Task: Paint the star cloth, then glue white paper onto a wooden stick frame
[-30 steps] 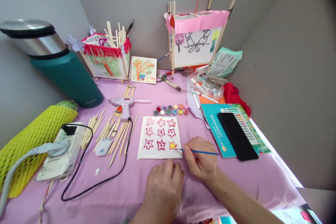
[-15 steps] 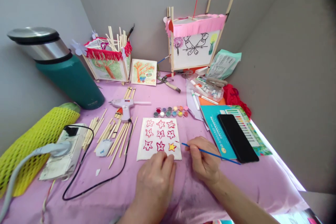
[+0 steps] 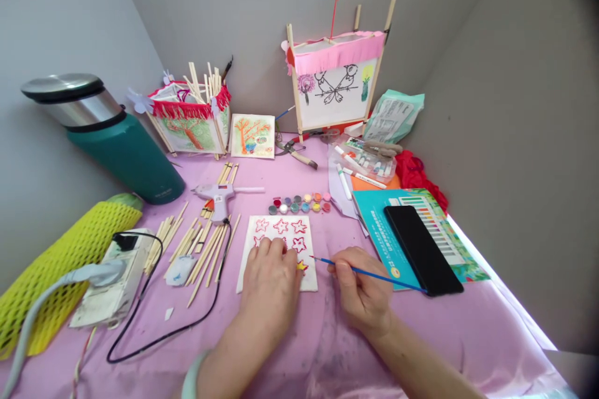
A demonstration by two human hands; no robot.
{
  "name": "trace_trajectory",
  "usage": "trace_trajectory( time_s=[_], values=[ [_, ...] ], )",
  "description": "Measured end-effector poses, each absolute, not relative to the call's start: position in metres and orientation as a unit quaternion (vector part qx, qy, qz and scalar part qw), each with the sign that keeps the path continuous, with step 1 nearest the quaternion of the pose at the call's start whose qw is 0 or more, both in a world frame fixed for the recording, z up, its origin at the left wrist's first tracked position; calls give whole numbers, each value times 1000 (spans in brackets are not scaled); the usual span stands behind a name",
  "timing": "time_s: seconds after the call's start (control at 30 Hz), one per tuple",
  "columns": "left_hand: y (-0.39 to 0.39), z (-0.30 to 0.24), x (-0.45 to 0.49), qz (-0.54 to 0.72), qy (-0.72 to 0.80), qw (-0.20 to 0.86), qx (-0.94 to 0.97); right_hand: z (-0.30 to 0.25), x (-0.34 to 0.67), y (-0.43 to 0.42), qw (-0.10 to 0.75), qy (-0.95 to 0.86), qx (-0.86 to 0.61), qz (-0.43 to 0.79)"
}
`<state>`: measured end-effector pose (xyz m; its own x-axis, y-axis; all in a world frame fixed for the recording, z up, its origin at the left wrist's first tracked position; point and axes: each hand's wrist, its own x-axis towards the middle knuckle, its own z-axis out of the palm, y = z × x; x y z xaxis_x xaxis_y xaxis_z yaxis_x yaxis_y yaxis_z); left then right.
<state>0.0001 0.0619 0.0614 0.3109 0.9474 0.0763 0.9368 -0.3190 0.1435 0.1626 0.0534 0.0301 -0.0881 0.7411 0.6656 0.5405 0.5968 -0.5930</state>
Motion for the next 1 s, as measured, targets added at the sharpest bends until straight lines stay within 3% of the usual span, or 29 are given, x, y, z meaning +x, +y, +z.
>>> trace_trajectory(
  time_s=[0.53,1.0],
  values=[
    [65,54,3,83,569,41,817,30,164,54,522,-733,-427,83],
    [35,33,-4,168,542,55,821,27,163,52,536,-702,-457,110]
  ],
)
